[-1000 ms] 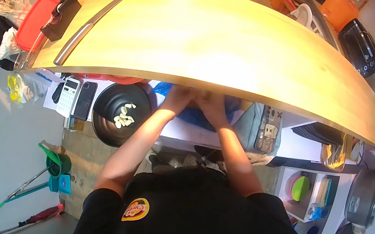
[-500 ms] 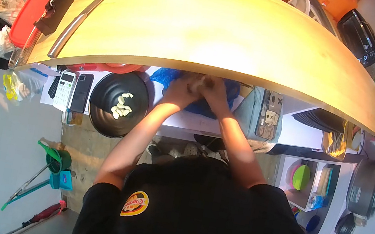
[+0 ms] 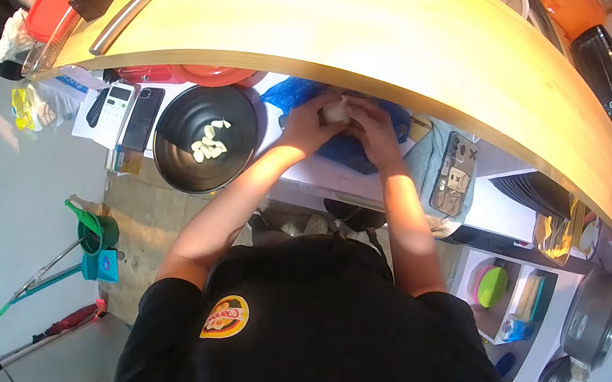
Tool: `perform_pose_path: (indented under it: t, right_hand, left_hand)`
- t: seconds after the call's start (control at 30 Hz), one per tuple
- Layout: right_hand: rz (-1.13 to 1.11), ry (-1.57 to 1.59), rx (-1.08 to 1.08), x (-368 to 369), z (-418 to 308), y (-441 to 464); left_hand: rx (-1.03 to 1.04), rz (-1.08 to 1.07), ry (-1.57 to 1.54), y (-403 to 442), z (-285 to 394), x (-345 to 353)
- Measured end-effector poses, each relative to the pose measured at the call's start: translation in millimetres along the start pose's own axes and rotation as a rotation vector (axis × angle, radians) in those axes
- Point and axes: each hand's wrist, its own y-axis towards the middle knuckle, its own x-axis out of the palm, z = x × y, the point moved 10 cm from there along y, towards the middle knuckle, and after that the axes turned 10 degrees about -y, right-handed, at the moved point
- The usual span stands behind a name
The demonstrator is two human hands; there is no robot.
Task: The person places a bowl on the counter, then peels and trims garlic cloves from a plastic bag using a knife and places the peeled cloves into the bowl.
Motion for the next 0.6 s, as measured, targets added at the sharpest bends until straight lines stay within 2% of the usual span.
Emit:
perform_pose_path:
  t: [0.03, 0.13, 0.2, 0.3, 0.4, 0.43, 0.5, 0.6]
  right_hand:
    - [0.013, -0.062, -0.003, -0.2, -1.2, -0.9]
    - [0.191, -0.541, -0.223, -3.8, -26.0, -9.3]
    - [0.290, -0.635, -0.250, -9.8, -28.7, -10.2]
    - [0.430, -0.783, -0.378, -9.8, -50.3, -21.7]
    - [0.475, -0.833, -0.467, -14.2, -57.7, -27.4]
    - [0.477, -0.830, -0.486, -18.6, -58.9, -27.2]
    - [0.614, -1.016, -0.566, -23.6, -85.3, -47.2]
    - [0.800, -1.254, -0.610, -32.0, -122.0, -77.4]
  left_hand:
    - [0.026, 0.015, 0.024, -0.6, 3.0, 0.0]
    - [0.106, 0.050, 0.076, 1.0, 8.4, 2.6]
    - [0.166, 0.067, 0.086, 1.0, 7.3, 5.8]
    - [0.467, 0.196, 0.307, -11.2, 34.0, 4.4]
    - [0.391, 0.180, 0.371, -19.1, 45.1, -6.5]
    - [0.230, 0.098, 0.293, -14.3, 38.5, -10.6]
    - [-0.096, -0.066, 0.138, -14.6, 18.6, -12.6]
    - [0.002, -0.005, 0.088, -11.9, 7.6, -16.8]
